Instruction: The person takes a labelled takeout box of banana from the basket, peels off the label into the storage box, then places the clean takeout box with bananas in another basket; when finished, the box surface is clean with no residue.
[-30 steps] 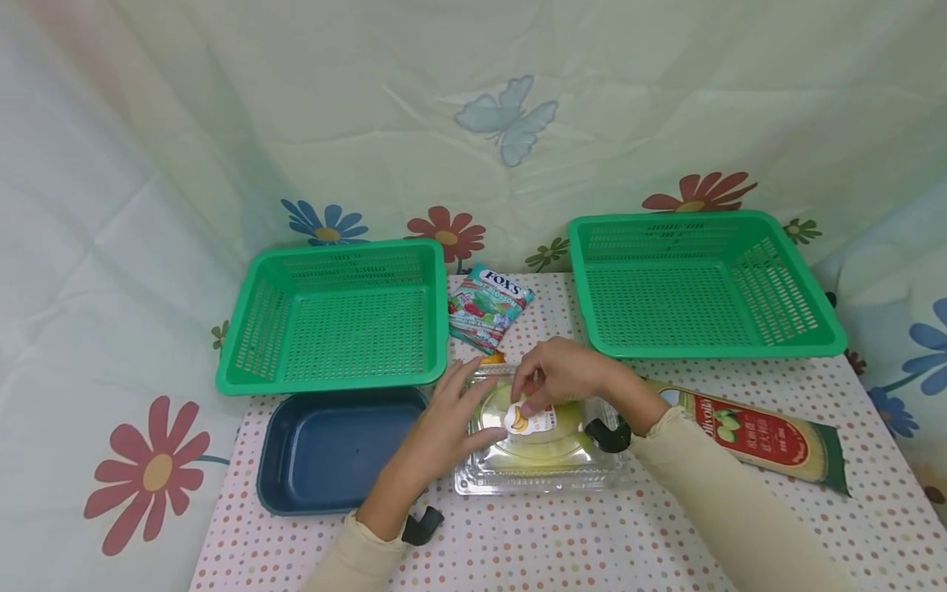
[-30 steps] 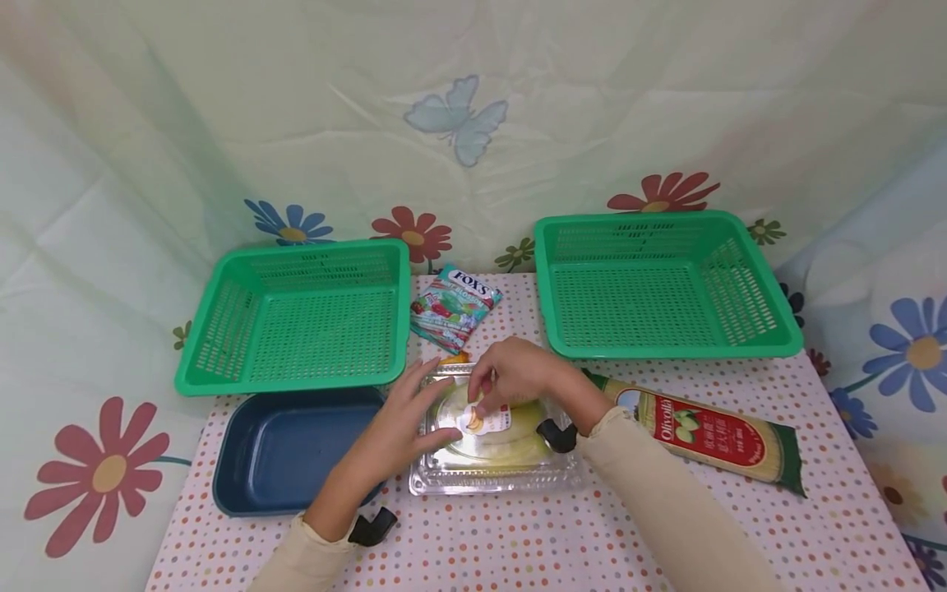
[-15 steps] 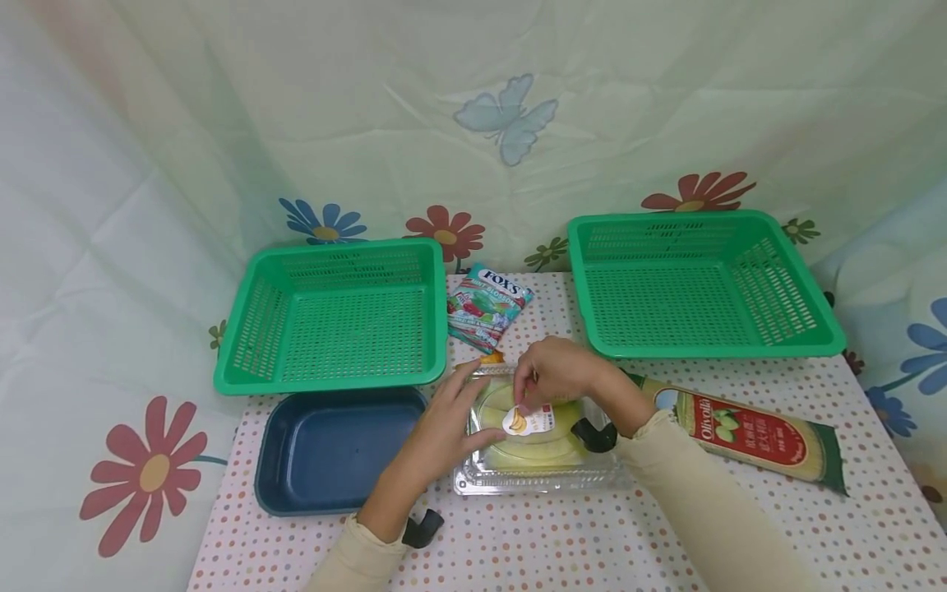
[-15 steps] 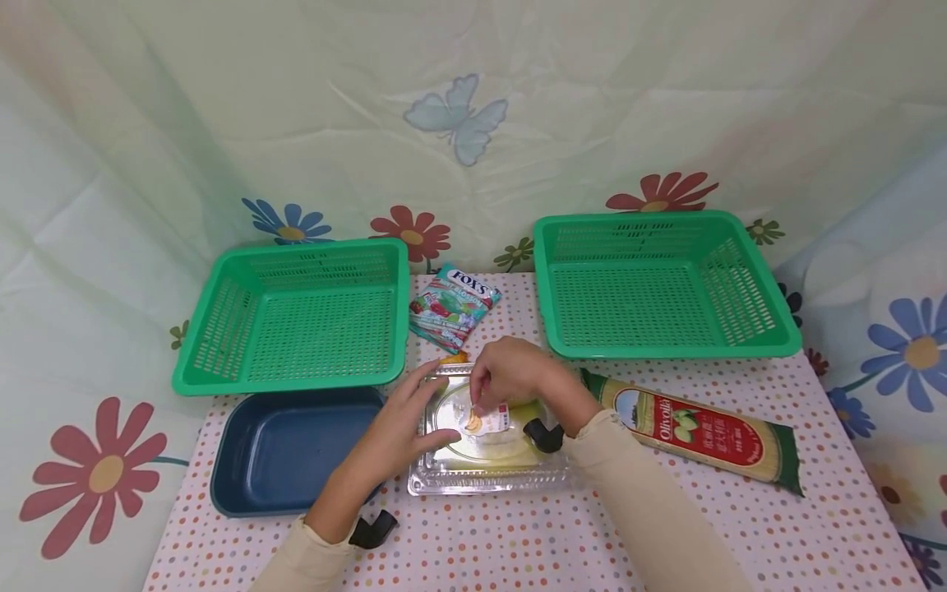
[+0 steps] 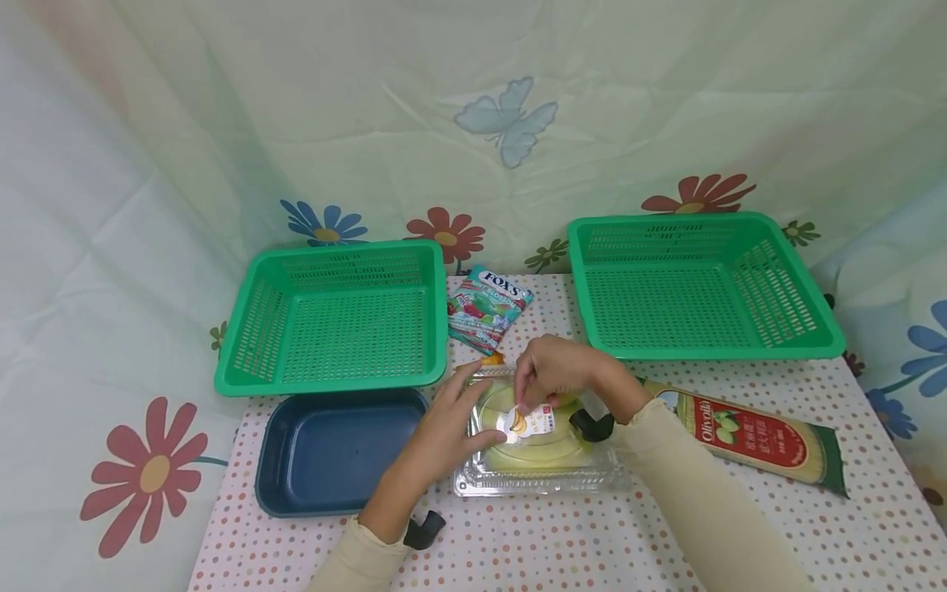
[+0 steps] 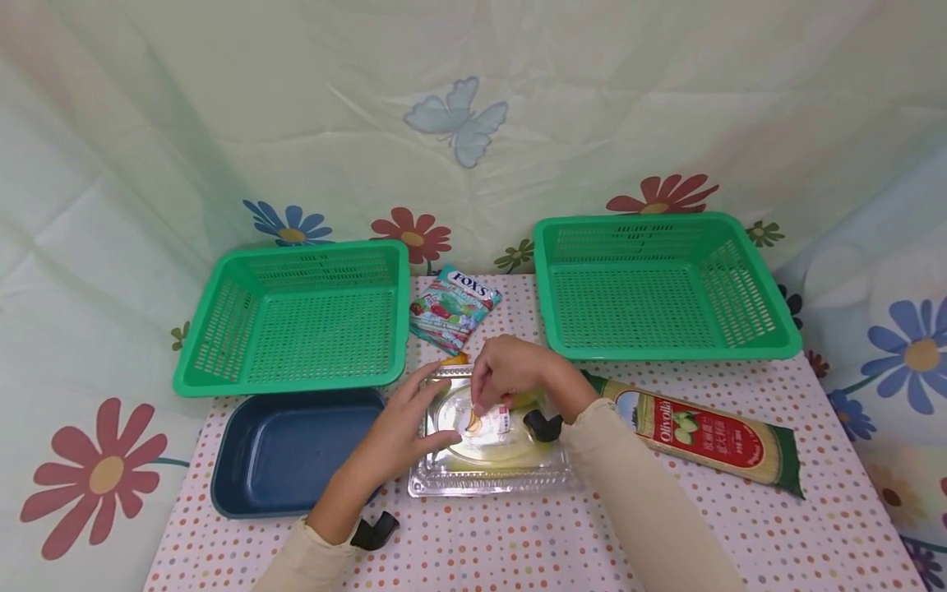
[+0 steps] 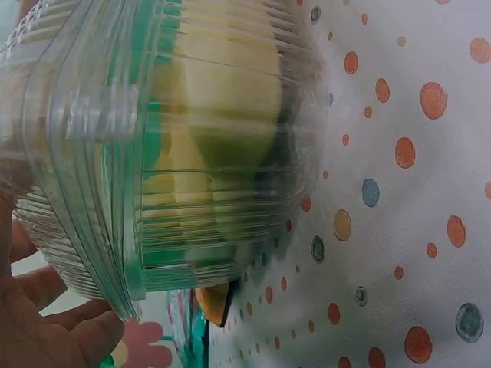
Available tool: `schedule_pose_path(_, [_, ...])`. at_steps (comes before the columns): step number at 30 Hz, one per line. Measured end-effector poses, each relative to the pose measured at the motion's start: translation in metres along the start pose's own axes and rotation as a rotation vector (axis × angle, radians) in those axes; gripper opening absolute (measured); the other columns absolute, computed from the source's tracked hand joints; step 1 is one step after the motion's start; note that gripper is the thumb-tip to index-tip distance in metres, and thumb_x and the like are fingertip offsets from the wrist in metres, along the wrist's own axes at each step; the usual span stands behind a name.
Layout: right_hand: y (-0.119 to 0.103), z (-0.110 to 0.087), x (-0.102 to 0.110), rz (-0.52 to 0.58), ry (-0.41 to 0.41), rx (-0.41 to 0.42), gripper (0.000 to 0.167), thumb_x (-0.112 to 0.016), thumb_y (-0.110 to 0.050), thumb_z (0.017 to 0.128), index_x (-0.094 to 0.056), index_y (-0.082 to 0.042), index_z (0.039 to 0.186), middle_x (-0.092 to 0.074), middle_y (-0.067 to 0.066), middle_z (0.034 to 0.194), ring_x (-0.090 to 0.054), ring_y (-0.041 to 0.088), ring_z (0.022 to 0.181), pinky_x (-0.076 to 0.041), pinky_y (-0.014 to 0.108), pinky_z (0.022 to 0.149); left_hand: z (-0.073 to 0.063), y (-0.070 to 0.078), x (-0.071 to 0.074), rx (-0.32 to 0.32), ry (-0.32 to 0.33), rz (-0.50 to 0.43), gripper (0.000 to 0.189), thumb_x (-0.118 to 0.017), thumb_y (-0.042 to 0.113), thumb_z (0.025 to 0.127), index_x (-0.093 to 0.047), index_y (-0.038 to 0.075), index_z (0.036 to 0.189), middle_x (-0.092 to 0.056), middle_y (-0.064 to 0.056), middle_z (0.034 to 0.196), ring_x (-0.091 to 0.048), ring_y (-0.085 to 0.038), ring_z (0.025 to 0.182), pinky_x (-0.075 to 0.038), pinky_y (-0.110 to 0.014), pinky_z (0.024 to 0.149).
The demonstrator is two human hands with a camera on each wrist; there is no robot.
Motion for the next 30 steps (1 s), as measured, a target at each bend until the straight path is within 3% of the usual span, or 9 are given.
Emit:
schedule_pose_path(7, [0.0038,0.0021,0.0018,0.052,-0.042,-0.016,0.006,-0.088,-0.013,0.078,-0.081,-0.013,0.079,-0.069,-0.001,0.064,-0.047,0.008,0.040,-0.042,0.021,0.045,-0.0002,0.0015,-0.0006,0.013,-0.009,-0.015,0.079,-0.082,0.039,0.086,-0.049,0.009,0.151,-0.026,-0.008,0.168,-0.027,-0.031,0.155,-0.040,-0.054,0.116])
schedule_pose_path(16, [0.0066,0.0054,0.0020,0.049,-0.046,-0.006,0.007,-0.088,-0.015,0.077,-0.082,-0.013,0.078,-0.068,-0.002,0.063,-0.047,0.007,0.039,-0.042,0.021,0.044,-0.0018,0.0021,0.0014,0.002,0.010,-0.017,0.079,-0.082,0.040,0.085,-0.050,0.009,0.151,-0.025,-0.001,0.168,-0.028,-0.030,0.154,-0.042,-0.054,0.115])
schedule_pose_path(30, [0.0072,0.0060,0.0028,0.069,-0.056,-0.015,0.005,-0.086,-0.014,0.079,-0.081,-0.013,0.079,-0.068,-0.002,0.061,-0.047,0.007,0.039,-0.042,0.021,0.044,-0.0010,0.0029,0.0013,-0.010,0.024,-0.014,0.079,-0.083,0.040,0.084,-0.051,0.008,0.149,-0.028,-0.002,0.167,-0.030,-0.030,0.153,-0.041,-0.054,0.116])
Point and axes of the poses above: each hand's wrist, its own z-axis towards the middle knuckle, its own x-axis out of the back of the hand, y = z × x, the point moved 5 cm from there along z, towards the middle knuckle
